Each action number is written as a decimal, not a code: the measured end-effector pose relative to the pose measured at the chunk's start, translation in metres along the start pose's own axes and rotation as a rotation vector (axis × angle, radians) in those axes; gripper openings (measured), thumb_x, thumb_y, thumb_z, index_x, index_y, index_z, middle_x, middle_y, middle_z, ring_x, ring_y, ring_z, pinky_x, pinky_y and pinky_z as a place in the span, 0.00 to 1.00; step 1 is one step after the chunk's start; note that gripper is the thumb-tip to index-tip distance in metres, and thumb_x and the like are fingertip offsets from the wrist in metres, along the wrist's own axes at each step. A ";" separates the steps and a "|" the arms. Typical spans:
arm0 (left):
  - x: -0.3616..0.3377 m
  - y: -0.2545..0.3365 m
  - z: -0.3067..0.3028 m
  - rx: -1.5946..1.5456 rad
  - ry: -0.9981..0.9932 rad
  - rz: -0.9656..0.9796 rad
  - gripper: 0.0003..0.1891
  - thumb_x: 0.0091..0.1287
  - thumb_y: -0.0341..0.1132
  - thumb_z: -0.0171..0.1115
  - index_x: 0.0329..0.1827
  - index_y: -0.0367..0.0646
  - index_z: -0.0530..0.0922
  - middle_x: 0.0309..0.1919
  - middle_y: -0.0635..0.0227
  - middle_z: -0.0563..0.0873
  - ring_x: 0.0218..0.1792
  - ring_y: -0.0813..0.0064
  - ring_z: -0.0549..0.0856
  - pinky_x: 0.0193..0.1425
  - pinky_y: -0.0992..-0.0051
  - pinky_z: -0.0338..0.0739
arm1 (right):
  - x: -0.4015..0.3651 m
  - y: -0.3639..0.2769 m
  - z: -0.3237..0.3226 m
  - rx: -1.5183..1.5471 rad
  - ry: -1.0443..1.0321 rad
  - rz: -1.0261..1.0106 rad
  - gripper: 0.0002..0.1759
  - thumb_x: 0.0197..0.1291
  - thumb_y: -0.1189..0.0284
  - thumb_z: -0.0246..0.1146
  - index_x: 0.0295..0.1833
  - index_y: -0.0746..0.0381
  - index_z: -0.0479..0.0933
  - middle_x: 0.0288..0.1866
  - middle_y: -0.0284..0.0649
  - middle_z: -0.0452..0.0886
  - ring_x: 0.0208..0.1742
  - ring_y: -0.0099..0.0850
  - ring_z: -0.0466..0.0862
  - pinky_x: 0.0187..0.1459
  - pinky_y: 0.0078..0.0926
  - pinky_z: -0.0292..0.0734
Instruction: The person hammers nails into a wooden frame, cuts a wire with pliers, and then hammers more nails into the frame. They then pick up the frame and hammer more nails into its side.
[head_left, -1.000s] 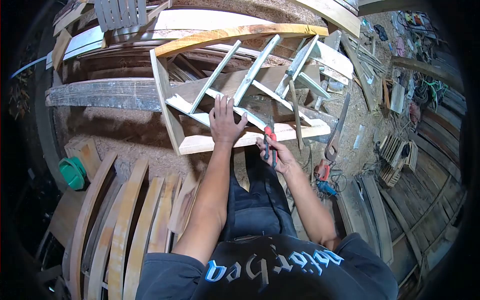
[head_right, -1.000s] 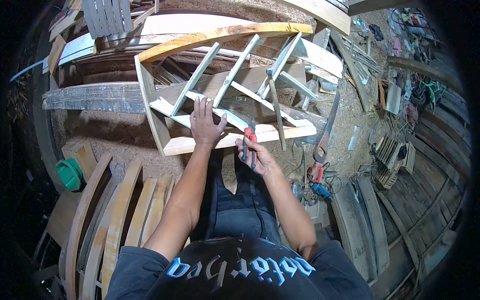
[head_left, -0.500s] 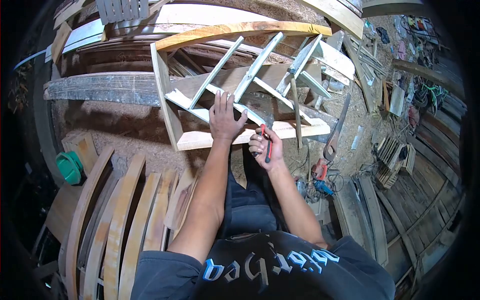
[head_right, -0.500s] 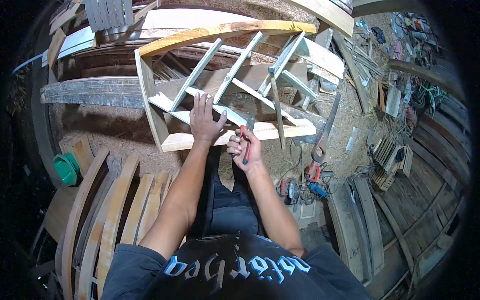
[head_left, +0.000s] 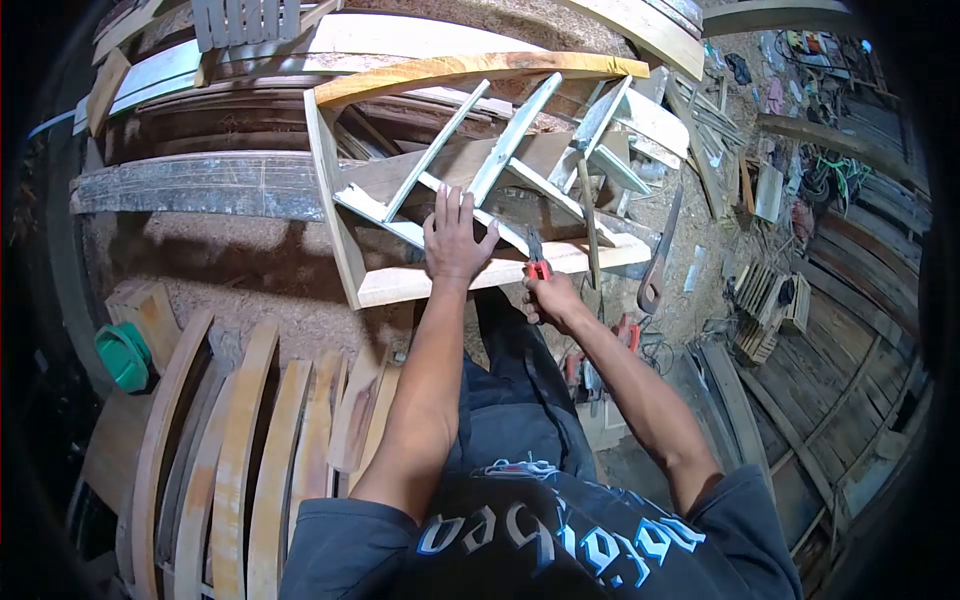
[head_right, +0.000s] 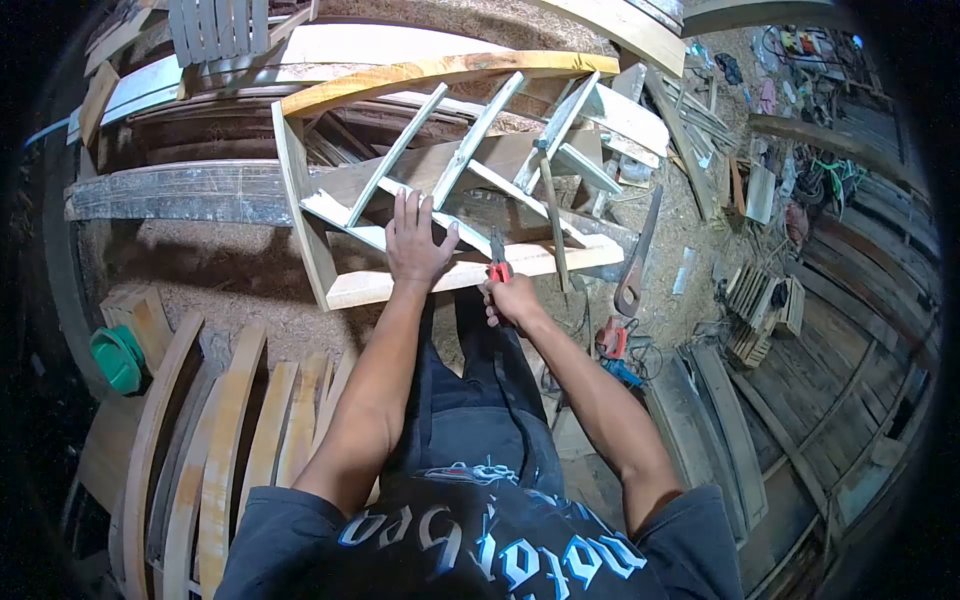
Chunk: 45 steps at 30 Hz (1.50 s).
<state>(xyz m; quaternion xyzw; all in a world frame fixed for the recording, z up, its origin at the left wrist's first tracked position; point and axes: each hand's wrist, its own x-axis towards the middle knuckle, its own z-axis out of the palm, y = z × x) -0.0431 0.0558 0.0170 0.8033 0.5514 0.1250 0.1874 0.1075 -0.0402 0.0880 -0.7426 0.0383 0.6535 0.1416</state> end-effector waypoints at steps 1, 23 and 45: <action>0.001 0.000 0.000 0.005 0.004 0.001 0.33 0.62 0.54 0.66 0.65 0.44 0.76 0.70 0.61 0.73 0.78 0.59 0.65 0.70 0.58 0.67 | 0.002 -0.004 0.001 -0.001 0.007 -0.003 0.10 0.69 0.70 0.63 0.50 0.64 0.76 0.28 0.39 0.79 0.20 0.29 0.78 0.20 0.31 0.81; 0.002 -0.015 -0.014 -0.111 -0.138 0.086 0.34 0.68 0.47 0.66 0.72 0.39 0.70 0.74 0.54 0.68 0.81 0.53 0.58 0.77 0.47 0.60 | -0.112 -0.007 -0.079 -1.104 0.931 -0.713 0.17 0.60 0.75 0.60 0.54 0.66 0.69 0.44 0.60 0.80 0.43 0.61 0.85 0.44 0.58 0.81; -0.093 0.172 -0.074 -0.648 -0.491 0.175 0.17 0.72 0.40 0.63 0.54 0.35 0.84 0.47 0.49 0.90 0.49 0.58 0.90 0.56 0.64 0.82 | -0.080 0.142 -0.131 0.967 -0.526 -0.753 0.14 0.76 0.70 0.57 0.63 0.61 0.73 0.52 0.42 0.84 0.53 0.36 0.86 0.56 0.41 0.84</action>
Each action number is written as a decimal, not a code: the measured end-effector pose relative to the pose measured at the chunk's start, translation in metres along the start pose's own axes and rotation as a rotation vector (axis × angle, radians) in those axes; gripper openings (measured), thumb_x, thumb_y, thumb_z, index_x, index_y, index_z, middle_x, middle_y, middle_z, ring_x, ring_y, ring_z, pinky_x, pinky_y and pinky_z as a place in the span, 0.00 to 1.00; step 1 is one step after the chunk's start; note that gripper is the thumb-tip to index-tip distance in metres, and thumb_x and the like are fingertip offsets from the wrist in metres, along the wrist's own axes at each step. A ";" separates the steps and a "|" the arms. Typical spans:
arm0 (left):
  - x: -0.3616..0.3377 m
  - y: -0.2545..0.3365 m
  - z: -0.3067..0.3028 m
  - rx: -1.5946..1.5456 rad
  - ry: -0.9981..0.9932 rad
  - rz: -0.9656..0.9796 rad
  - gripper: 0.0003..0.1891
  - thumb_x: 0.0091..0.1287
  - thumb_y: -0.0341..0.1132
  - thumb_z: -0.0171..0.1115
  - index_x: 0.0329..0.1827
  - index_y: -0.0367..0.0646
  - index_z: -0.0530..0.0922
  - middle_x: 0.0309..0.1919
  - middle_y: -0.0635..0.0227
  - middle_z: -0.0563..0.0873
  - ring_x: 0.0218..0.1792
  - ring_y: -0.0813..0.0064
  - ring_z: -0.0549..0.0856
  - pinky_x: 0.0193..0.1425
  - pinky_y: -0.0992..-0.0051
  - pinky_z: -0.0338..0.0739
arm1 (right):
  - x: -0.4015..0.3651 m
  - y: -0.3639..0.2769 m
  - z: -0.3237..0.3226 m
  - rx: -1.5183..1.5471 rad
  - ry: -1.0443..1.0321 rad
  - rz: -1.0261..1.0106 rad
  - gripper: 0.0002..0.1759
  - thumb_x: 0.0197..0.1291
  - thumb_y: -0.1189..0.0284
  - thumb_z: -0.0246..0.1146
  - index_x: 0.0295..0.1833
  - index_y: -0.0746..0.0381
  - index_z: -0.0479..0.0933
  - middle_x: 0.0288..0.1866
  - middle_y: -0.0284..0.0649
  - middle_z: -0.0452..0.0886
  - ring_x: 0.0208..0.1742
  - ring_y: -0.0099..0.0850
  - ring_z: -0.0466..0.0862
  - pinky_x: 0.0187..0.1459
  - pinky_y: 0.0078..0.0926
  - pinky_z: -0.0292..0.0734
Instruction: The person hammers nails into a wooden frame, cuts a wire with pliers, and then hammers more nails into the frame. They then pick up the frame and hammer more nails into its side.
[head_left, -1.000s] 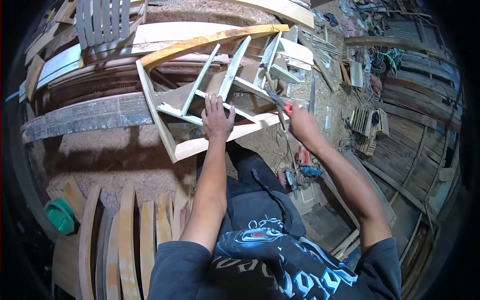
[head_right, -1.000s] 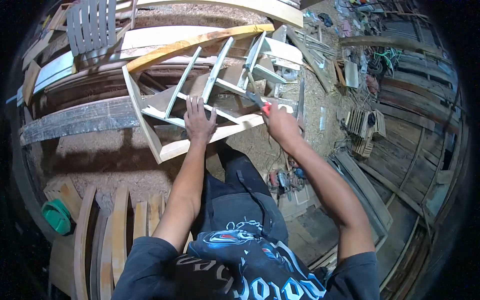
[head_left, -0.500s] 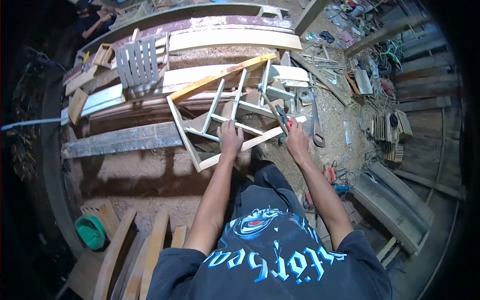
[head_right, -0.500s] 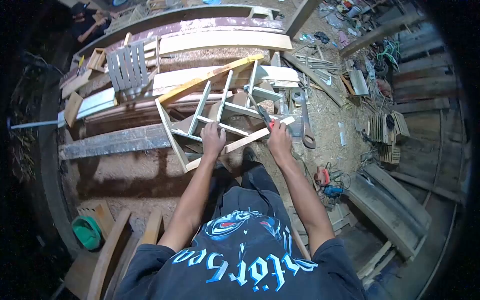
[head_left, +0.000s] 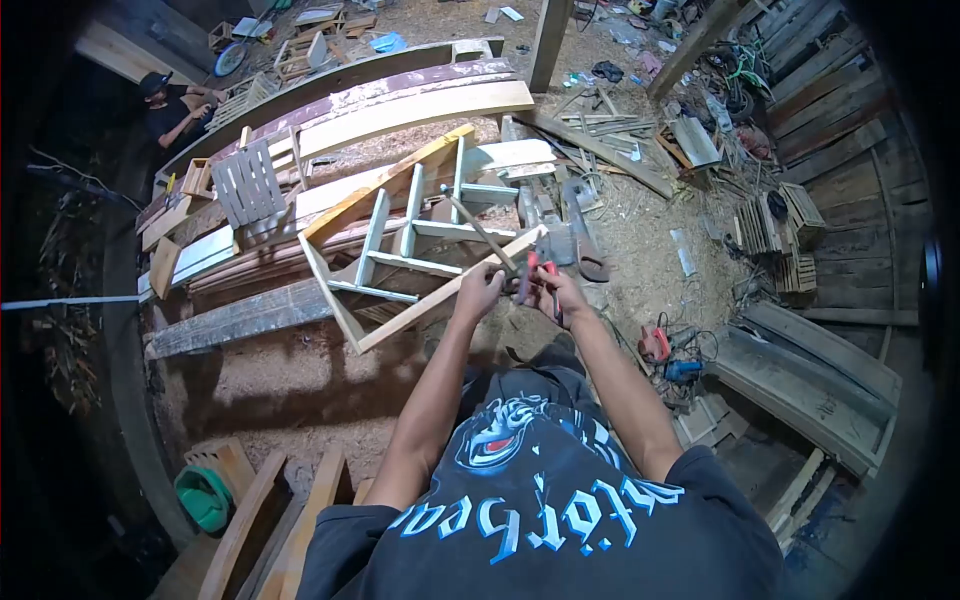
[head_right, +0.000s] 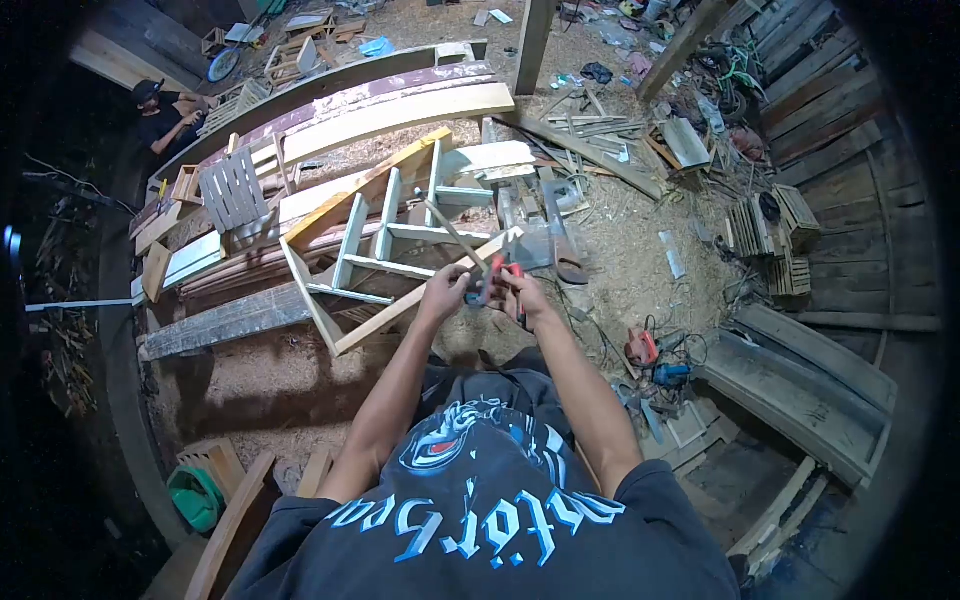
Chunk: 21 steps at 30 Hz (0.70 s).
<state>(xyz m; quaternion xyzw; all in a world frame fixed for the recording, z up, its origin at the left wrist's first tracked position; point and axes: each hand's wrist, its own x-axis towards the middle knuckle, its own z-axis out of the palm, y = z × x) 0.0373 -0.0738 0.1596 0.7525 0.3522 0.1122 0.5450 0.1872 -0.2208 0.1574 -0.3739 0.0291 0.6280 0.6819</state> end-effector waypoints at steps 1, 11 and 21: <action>0.005 -0.004 0.014 0.010 0.001 -0.048 0.17 0.72 0.39 0.63 0.53 0.35 0.84 0.45 0.50 0.90 0.49 0.60 0.90 0.55 0.65 0.82 | -0.015 -0.010 0.008 0.075 0.084 -0.002 0.15 0.77 0.67 0.55 0.63 0.61 0.73 0.52 0.43 0.83 0.52 0.39 0.87 0.54 0.43 0.86; 0.032 0.046 0.172 -0.149 0.040 -0.040 0.15 0.75 0.37 0.60 0.53 0.33 0.85 0.41 0.60 0.91 0.43 0.76 0.85 0.52 0.72 0.79 | -0.054 -0.094 -0.122 -0.395 0.126 -0.005 0.15 0.76 0.65 0.59 0.62 0.59 0.75 0.43 0.39 0.84 0.41 0.33 0.87 0.41 0.36 0.86; 0.080 0.055 0.197 -0.060 0.070 -0.117 0.15 0.72 0.40 0.62 0.50 0.37 0.86 0.39 0.50 0.90 0.41 0.58 0.90 0.48 0.64 0.82 | 0.014 -0.138 -0.163 -0.629 0.234 0.063 0.13 0.78 0.64 0.54 0.53 0.60 0.79 0.33 0.34 0.82 0.28 0.24 0.81 0.30 0.25 0.76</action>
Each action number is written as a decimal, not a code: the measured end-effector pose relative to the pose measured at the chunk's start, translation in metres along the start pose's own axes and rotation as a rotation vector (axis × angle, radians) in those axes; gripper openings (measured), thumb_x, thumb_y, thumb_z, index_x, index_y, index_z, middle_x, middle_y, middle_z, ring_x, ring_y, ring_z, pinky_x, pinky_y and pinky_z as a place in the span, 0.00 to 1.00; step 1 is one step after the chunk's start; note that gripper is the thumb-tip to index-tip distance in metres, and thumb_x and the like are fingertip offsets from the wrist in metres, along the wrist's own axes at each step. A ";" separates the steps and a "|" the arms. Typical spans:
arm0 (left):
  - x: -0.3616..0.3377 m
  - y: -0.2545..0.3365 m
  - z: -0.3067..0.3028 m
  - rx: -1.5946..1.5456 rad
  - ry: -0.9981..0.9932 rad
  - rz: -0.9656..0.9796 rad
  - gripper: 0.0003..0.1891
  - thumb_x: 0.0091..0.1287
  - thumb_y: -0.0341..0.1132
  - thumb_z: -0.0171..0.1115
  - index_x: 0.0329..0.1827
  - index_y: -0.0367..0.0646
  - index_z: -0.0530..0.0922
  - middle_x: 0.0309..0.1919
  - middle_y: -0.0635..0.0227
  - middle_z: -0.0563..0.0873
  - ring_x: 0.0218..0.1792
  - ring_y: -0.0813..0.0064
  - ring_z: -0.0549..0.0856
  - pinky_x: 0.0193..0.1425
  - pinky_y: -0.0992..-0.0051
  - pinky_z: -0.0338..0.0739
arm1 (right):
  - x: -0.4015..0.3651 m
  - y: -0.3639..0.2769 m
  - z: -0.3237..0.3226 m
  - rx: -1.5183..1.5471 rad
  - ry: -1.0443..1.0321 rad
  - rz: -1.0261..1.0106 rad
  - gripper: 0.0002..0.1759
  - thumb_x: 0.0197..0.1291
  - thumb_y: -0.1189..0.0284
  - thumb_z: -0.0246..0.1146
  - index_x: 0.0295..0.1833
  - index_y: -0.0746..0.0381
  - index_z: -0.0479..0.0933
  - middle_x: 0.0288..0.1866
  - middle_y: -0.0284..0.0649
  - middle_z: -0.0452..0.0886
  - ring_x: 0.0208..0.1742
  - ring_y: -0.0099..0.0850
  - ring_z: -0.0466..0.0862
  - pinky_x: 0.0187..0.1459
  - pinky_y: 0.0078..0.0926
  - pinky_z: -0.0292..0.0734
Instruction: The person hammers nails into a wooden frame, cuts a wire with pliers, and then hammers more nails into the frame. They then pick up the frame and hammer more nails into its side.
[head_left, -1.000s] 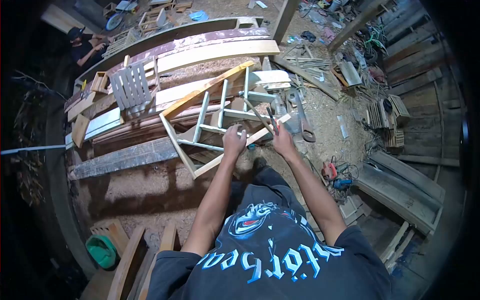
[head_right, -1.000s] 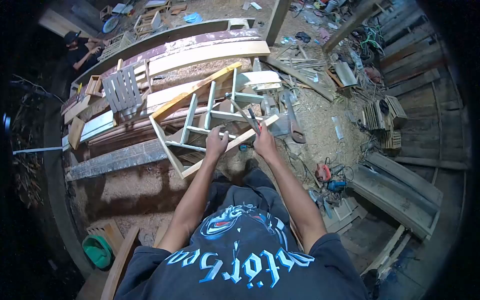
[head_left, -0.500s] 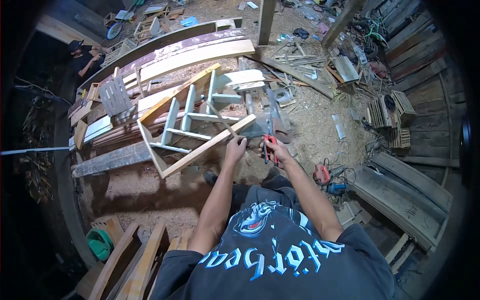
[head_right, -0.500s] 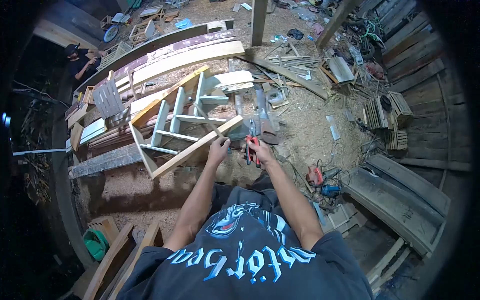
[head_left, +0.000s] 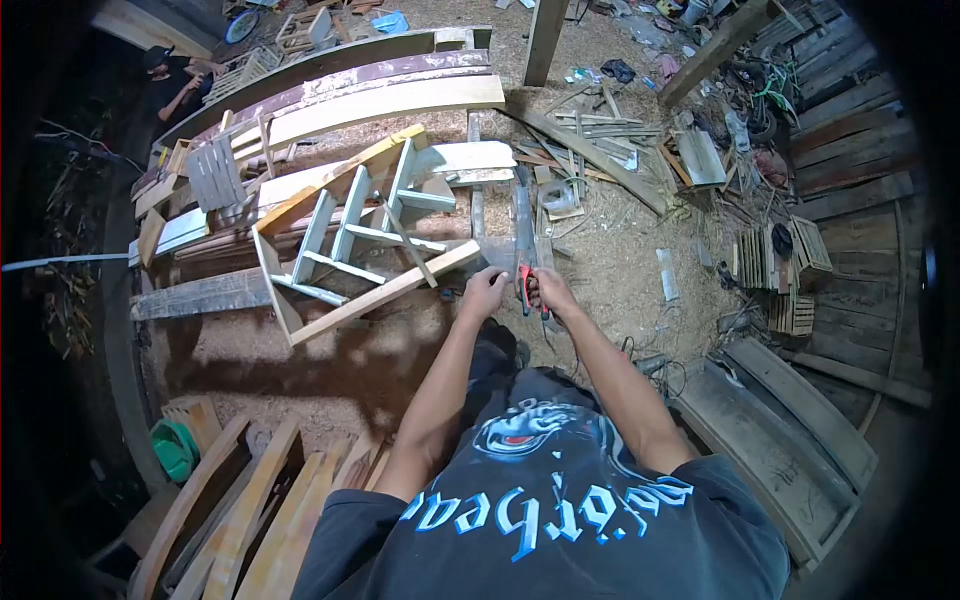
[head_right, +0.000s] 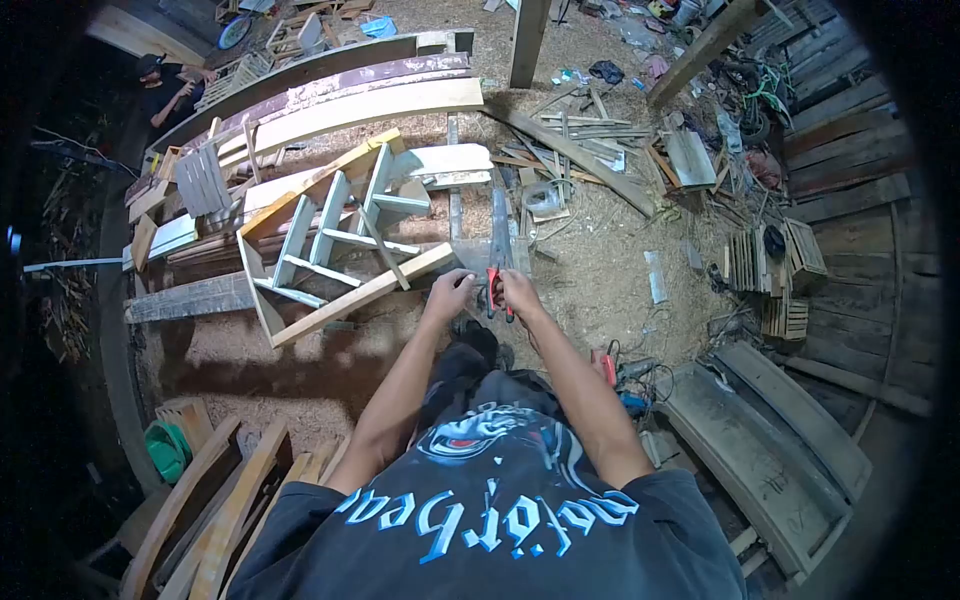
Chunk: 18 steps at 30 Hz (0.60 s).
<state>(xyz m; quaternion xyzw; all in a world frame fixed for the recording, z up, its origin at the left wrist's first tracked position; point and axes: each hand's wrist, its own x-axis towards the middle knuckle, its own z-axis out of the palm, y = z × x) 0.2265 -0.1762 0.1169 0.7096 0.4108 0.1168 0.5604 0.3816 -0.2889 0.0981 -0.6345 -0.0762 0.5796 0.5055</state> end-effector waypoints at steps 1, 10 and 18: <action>0.015 -0.003 -0.001 -0.006 -0.023 -0.020 0.16 0.71 0.40 0.62 0.51 0.37 0.86 0.39 0.51 0.91 0.40 0.61 0.90 0.48 0.65 0.82 | 0.010 -0.003 -0.001 -0.002 0.003 -0.001 0.13 0.78 0.64 0.54 0.53 0.60 0.79 0.33 0.34 0.82 0.28 0.24 0.81 0.30 0.25 0.76; 0.109 0.021 0.004 -0.283 -0.149 0.013 0.15 0.67 0.34 0.70 0.53 0.35 0.87 0.42 0.61 0.92 0.43 0.77 0.87 0.50 0.70 0.81 | 0.080 -0.086 -0.016 0.070 -0.144 -0.085 0.14 0.78 0.69 0.55 0.59 0.66 0.77 0.46 0.38 0.84 0.43 0.26 0.85 0.46 0.25 0.82; 0.239 0.006 0.030 -0.047 0.206 -0.143 0.14 0.67 0.37 0.68 0.53 0.42 0.88 0.34 0.56 0.92 0.35 0.67 0.91 0.40 0.66 0.84 | 0.224 -0.147 -0.034 -0.572 -0.071 -0.363 0.18 0.64 0.73 0.70 0.57 0.69 0.80 0.41 0.41 0.88 0.40 0.26 0.87 0.43 0.27 0.82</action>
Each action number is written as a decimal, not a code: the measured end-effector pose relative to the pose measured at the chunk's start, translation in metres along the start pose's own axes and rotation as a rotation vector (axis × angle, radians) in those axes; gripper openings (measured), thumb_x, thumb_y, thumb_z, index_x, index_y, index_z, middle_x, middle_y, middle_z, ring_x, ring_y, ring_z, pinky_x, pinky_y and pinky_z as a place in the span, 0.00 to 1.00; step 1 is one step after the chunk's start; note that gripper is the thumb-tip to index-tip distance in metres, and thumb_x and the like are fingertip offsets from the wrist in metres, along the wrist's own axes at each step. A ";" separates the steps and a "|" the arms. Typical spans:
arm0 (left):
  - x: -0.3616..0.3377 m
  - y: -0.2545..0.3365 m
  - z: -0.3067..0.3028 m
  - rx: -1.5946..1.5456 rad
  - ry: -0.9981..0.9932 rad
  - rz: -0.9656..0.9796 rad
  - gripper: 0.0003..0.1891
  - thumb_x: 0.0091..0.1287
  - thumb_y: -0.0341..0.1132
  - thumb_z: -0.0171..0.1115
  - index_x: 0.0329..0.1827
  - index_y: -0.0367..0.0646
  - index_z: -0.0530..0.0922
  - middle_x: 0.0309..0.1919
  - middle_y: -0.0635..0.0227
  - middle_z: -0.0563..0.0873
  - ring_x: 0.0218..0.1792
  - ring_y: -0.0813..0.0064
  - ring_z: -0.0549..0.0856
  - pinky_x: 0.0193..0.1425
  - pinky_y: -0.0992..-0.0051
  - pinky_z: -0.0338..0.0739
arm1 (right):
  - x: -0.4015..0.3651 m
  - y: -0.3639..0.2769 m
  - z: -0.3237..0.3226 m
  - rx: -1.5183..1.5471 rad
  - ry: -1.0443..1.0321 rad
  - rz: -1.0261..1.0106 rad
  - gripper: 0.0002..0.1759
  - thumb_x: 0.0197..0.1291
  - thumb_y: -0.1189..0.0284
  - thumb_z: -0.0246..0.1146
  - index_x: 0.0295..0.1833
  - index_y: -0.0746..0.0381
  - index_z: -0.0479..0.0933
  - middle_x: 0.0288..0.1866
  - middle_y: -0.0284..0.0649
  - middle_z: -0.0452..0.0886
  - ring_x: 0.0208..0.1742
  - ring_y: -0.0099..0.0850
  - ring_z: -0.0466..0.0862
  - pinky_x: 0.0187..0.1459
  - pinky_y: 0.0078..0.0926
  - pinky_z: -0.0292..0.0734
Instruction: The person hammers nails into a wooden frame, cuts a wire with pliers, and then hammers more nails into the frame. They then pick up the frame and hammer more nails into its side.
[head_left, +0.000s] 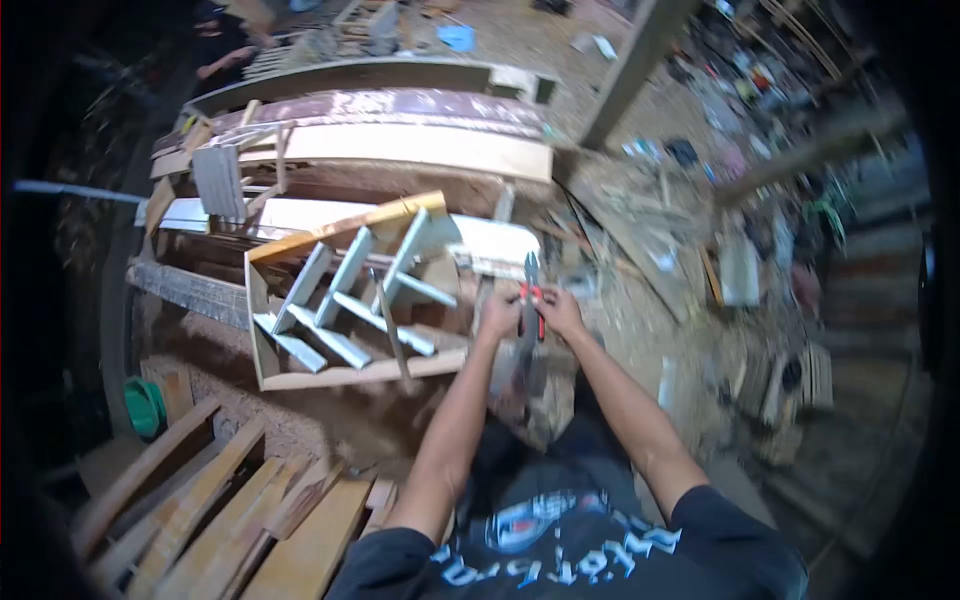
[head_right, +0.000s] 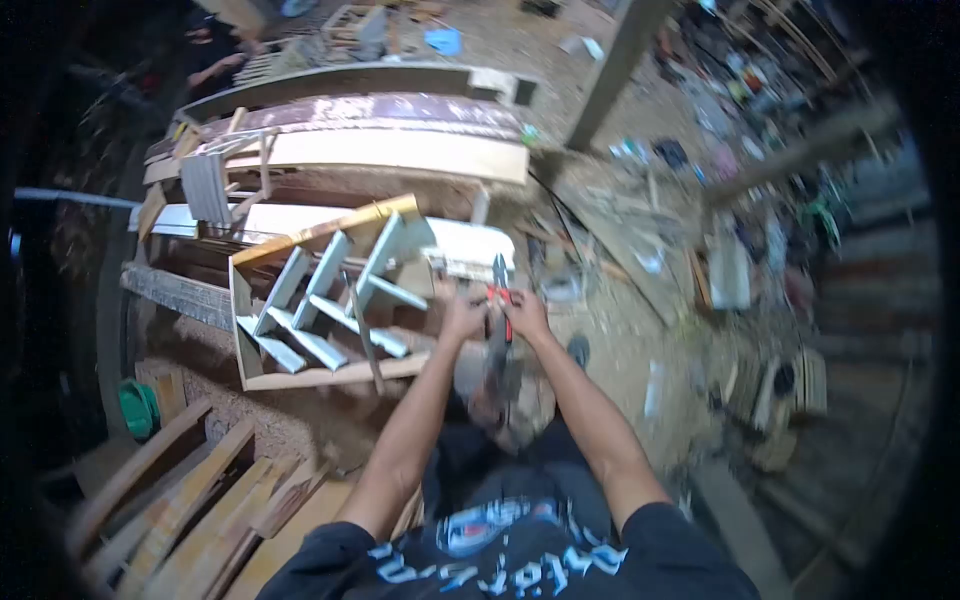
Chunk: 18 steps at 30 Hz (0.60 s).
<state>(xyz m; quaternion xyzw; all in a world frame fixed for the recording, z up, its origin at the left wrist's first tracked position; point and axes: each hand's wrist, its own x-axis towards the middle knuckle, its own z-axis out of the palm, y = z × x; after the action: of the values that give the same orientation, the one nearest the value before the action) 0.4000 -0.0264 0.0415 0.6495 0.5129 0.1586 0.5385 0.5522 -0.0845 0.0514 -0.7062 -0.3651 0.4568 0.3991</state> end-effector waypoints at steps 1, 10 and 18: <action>0.020 0.004 0.002 0.029 0.094 0.056 0.15 0.66 0.38 0.68 0.53 0.45 0.88 0.34 0.53 0.91 0.36 0.61 0.92 0.42 0.62 0.84 | 0.025 0.015 -0.002 -0.123 0.000 0.058 0.18 0.62 0.71 0.72 0.55 0.68 0.82 0.39 0.41 0.88 0.40 0.26 0.87 0.43 0.28 0.82; 0.151 -0.089 0.052 0.166 0.477 0.039 0.15 0.66 0.37 0.68 0.51 0.38 0.88 0.42 0.49 0.90 0.41 0.58 0.90 0.49 0.64 0.82 | 0.166 0.094 0.029 -0.201 0.208 -0.160 0.17 0.54 0.61 0.76 0.39 0.64 0.86 0.31 0.46 0.86 0.32 0.41 0.85 0.35 0.39 0.77; 0.100 -0.026 0.106 -0.002 0.685 -0.014 0.11 0.70 0.30 0.65 0.51 0.32 0.85 0.42 0.59 0.88 0.44 0.70 0.86 0.51 0.70 0.80 | 0.110 0.148 -0.032 0.093 0.340 -0.097 0.13 0.64 0.72 0.67 0.50 0.68 0.82 0.41 0.48 0.85 0.46 0.41 0.86 0.48 0.35 0.81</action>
<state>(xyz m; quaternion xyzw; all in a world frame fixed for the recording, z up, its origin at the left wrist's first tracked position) 0.5097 -0.0023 -0.0546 0.5546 0.6682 0.3642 0.3367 0.6398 -0.0560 -0.1117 -0.7357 -0.3043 0.3276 0.5088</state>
